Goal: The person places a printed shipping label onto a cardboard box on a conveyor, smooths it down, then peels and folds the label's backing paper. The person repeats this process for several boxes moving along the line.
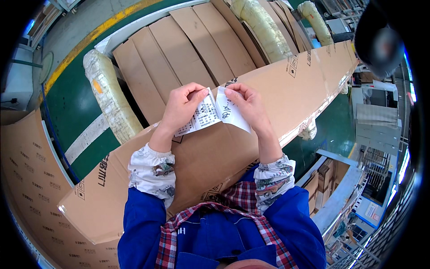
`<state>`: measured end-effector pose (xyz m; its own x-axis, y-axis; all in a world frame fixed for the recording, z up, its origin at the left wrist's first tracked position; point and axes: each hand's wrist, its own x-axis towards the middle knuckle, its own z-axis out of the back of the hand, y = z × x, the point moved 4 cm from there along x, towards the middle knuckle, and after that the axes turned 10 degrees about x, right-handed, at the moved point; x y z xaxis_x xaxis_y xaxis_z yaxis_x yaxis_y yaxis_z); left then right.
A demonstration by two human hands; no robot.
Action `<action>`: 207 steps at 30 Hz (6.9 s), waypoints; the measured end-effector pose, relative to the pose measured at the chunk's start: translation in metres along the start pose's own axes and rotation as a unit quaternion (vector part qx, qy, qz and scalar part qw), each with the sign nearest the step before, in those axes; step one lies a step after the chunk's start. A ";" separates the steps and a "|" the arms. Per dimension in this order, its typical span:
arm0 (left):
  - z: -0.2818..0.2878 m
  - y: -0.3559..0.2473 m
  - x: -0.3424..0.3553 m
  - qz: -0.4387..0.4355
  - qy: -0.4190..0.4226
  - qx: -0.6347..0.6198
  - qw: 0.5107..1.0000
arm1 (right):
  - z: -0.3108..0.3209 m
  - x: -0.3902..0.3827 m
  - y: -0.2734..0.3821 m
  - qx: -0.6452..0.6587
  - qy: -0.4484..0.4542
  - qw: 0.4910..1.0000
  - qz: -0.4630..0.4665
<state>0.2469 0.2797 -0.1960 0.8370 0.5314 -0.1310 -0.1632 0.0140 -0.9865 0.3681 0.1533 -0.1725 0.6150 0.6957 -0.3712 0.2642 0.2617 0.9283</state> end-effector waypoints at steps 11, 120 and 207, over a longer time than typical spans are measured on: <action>0.006 -0.004 0.001 -0.005 -0.031 0.033 0.999 | 0.016 0.004 0.001 0.036 -0.071 0.997 0.021; 0.011 0.023 0.008 0.038 -0.057 -0.272 0.960 | -0.010 -0.004 -0.013 -0.193 0.065 0.979 -0.019; 0.006 0.004 0.002 -0.056 0.055 -0.322 0.943 | -0.010 -0.018 0.016 0.072 -0.157 0.976 0.132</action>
<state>0.2448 0.2864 -0.2001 0.8851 0.4654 0.0029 0.2511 -0.4722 -0.8450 0.3537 0.1514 -0.1504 0.8671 0.4811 -0.1296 0.1538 -0.0111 0.9880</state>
